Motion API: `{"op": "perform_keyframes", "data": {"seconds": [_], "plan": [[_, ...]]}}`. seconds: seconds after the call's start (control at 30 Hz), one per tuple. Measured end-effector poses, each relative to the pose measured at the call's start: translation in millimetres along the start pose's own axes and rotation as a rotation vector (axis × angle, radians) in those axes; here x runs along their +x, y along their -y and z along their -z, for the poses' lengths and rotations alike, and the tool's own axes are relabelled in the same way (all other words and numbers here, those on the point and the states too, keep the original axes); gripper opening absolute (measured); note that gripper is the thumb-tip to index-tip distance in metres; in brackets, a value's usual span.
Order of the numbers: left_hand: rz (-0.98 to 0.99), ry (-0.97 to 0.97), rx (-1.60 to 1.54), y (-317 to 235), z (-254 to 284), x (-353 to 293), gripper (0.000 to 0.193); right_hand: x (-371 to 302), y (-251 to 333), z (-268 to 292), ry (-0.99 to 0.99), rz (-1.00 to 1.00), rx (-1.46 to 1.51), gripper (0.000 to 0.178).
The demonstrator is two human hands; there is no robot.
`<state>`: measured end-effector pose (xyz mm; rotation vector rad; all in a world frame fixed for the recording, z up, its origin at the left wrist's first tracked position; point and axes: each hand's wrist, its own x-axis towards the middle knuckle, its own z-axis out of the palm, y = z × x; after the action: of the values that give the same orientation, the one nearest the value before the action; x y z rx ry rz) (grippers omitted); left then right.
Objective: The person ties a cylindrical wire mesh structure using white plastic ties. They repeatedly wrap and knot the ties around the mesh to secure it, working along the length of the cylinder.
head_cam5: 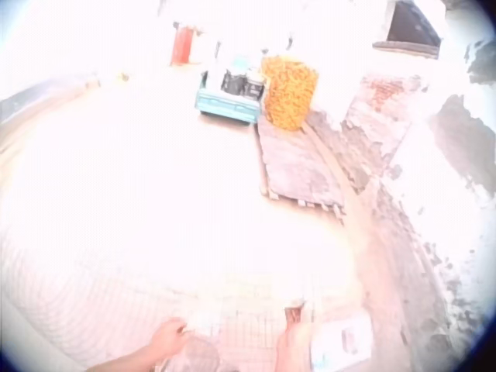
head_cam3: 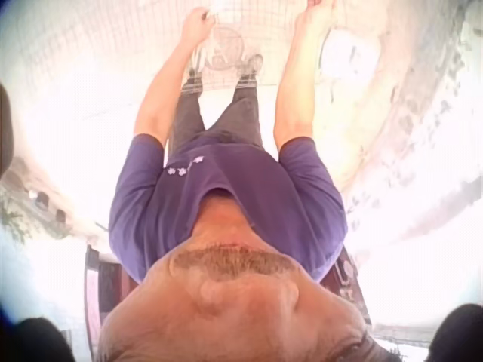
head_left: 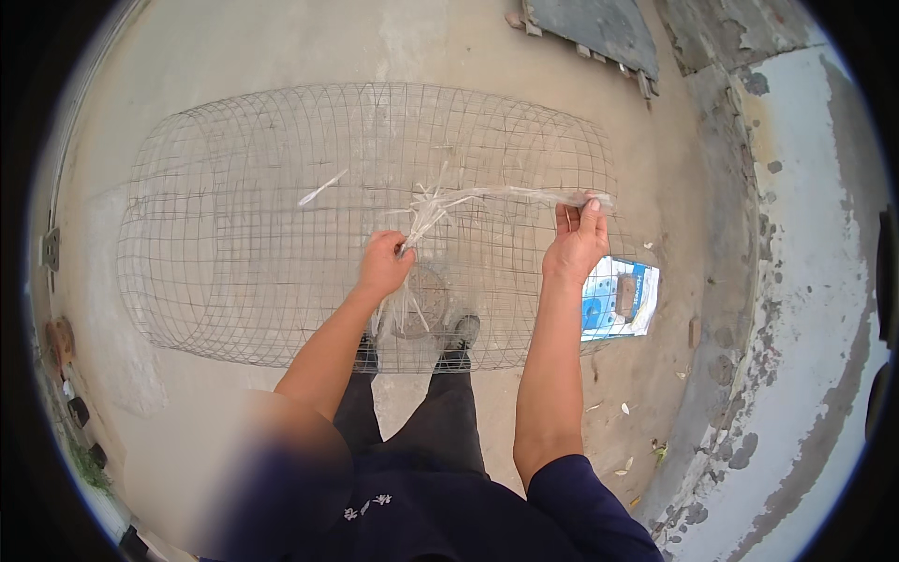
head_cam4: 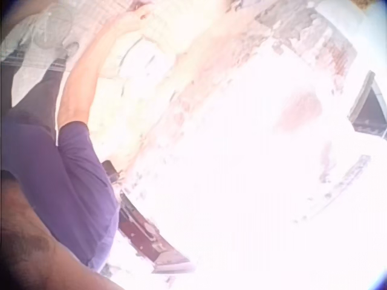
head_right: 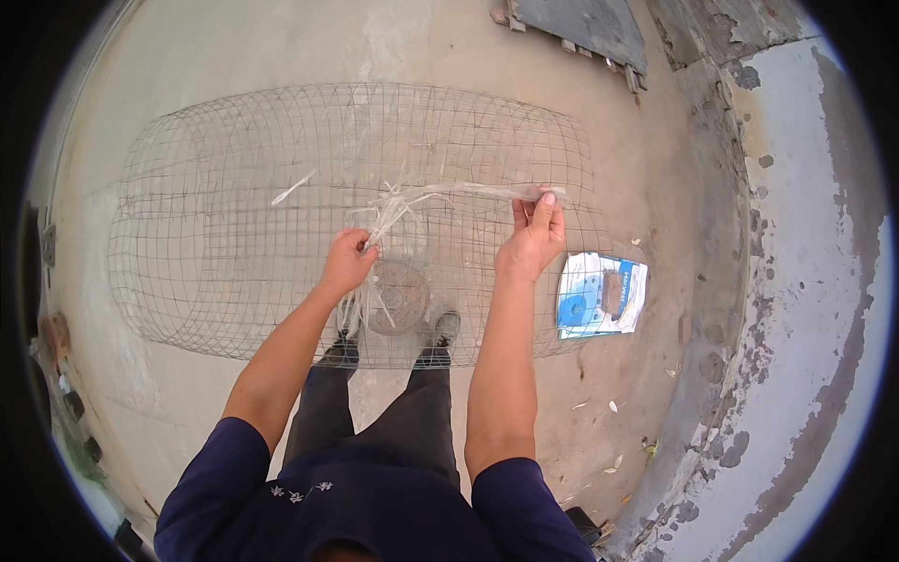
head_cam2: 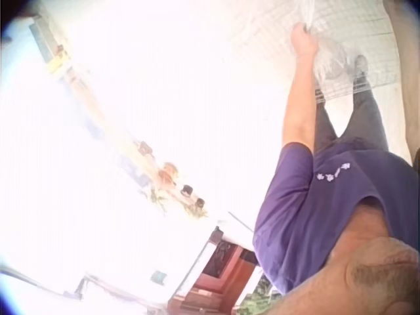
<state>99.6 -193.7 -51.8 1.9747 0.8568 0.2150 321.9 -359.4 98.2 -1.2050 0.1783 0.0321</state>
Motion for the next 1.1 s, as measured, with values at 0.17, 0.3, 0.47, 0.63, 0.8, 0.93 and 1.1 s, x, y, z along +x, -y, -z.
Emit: {"op": "perform_keyframes", "data": {"seconds": [0.17,0.3,0.47,0.63,0.8,0.93,1.1], "plan": [[0.051,-0.041,0.054,14.8,-3.6,-7.4,0.023,82.1,59.7,80.7,0.105,-0.090,0.008,0.020],[0.125,-0.215,-0.348,20.2,-26.8,-22.3,0.024,149.8,43.7,178.9,0.137,0.072,-0.764,0.019],[0.232,-0.407,-0.436,9.8,-27.8,-26.8,0.023,165.6,-19.7,219.3,0.424,-0.022,-0.852,0.027],[0.378,-0.414,-0.489,10.9,-28.6,-37.7,0.023,135.8,-21.8,180.1,0.393,-0.661,-0.006,0.028],[0.329,-0.466,-0.164,21.8,-32.5,-32.9,0.026,132.7,-46.3,197.4,0.372,-0.624,-0.038,0.031],[0.241,-0.597,0.027,23.0,-43.0,-21.4,0.038,133.4,-43.5,198.7,0.272,-0.601,-0.223,0.032],[0.186,-0.643,0.083,13.4,-46.5,-6.9,0.052,130.5,-9.9,170.6,0.216,-0.576,-0.209,0.026]]}}
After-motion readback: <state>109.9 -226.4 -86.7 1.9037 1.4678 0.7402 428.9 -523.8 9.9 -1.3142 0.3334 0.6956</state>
